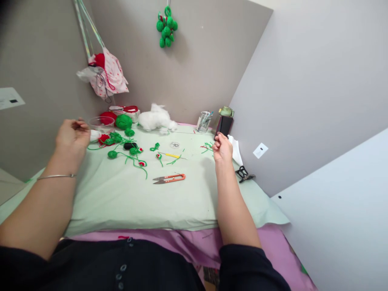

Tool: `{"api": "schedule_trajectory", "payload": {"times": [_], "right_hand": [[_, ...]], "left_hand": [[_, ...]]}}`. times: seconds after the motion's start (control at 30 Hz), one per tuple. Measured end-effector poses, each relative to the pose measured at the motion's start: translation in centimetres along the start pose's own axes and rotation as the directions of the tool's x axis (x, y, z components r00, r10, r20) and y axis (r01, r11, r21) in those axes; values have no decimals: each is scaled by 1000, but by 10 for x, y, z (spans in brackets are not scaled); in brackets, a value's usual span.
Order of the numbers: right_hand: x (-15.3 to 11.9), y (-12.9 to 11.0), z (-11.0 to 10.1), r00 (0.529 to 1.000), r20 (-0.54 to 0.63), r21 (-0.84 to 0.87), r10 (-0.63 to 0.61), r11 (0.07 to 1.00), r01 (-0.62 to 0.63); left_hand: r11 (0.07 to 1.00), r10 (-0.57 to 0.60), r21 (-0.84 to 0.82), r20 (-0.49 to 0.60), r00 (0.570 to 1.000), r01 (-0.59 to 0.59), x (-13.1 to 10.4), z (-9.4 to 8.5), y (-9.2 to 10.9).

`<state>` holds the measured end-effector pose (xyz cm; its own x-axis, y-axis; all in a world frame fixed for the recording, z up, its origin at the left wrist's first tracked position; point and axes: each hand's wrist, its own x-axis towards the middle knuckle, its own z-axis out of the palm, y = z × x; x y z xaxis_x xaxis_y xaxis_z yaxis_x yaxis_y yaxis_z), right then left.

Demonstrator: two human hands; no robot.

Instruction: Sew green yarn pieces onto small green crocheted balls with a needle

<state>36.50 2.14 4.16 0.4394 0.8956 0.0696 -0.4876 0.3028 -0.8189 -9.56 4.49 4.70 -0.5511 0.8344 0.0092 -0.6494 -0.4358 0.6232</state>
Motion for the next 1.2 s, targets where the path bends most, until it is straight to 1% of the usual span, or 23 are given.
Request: {"api": "schedule_trajectory", "payload": {"times": [0.1, 0.2, 0.37, 0.5, 0.63, 0.77, 0.8, 0.83, 0.87, 0.9, 0.93, 0.97, 1.0, 1.03, 1.07, 1.1, 1.13, 1.2], "right_hand": [[4, 1, -4, 998, -57, -52, -29, 998, 26], [9, 1, -9, 993, -110, -65, -46, 997, 39], [17, -2, -18, 984, -174, -61, -48, 997, 38], [21, -2, -22, 972, -229, -72, -51, 997, 36], [22, -5, -25, 959, -264, -105, -101, 992, 75], [18, -12, -22, 952, -244, -154, -187, 976, 153], [15, -12, -19, 955, -216, -176, -206, 970, 169], [11, -12, -14, 962, -151, -232, -226, 955, 187], [5, -11, -9, 971, -50, -314, -232, 927, 205], [-3, -9, -3, 969, 117, -449, -217, 859, 246], [-13, -5, 4, 939, 312, -596, -142, 740, 310], [-23, -1, 11, 877, 480, -702, -2, 598, 386], [-35, 4, 18, 783, 598, -752, 172, 458, 474], [-46, 10, 24, 697, 651, -757, 301, 324, 567], [-57, 15, 29, 655, 659, -744, 369, 195, 639], [-66, 20, 34, 631, 646, -724, 429, 82, 685], [-73, 25, 37, 613, 624, -696, 484, -10, 718], [-84, 31, 41, 595, 571, -642, 566, -145, 753]], "left_hand": [[998, -38, -54, -68, 997, 34, -4, 3, -2], [995, -57, -91, -104, 993, 47, -8, 5, 0], [990, -82, -123, -133, 988, 65, -9, 3, 7], [990, -81, -129, -154, 985, 61, -10, 1, 10], [994, -61, -104, -168, 984, 43, -11, 0, 13], [995, -51, -94, -175, 983, 35, -11, 1, 14], [995, -49, -95, -164, 985, 34, -12, 2, 13], [995, -48, -92, -144, 988, 35, -12, 3, 12], [996, -50, -85, -118, 992, 40, -13, 4, 9], [996, -54, -75, -88, 995, 47, -14, 5, 7], [996, -61, -64, -57, 996, 58, -16, 7, 3], [996, -72, -52, -29, 997, 71, -17, 8, 0], [996, -81, -39, -4, 997, 81, -19, 9, -4], [996, -89, -24, 22, 996, 90, -21, 11, -7], [995, -96, -5, 54, 994, 97, -23, 12, -10], [995, -100, 17, 90, 991, 99, -26, 13, -14], [994, -103, 37, 128, 986, 99, -29, 14, -17], [993, -103, 72, 196, 975, 90, -36, 17, -23]]}}
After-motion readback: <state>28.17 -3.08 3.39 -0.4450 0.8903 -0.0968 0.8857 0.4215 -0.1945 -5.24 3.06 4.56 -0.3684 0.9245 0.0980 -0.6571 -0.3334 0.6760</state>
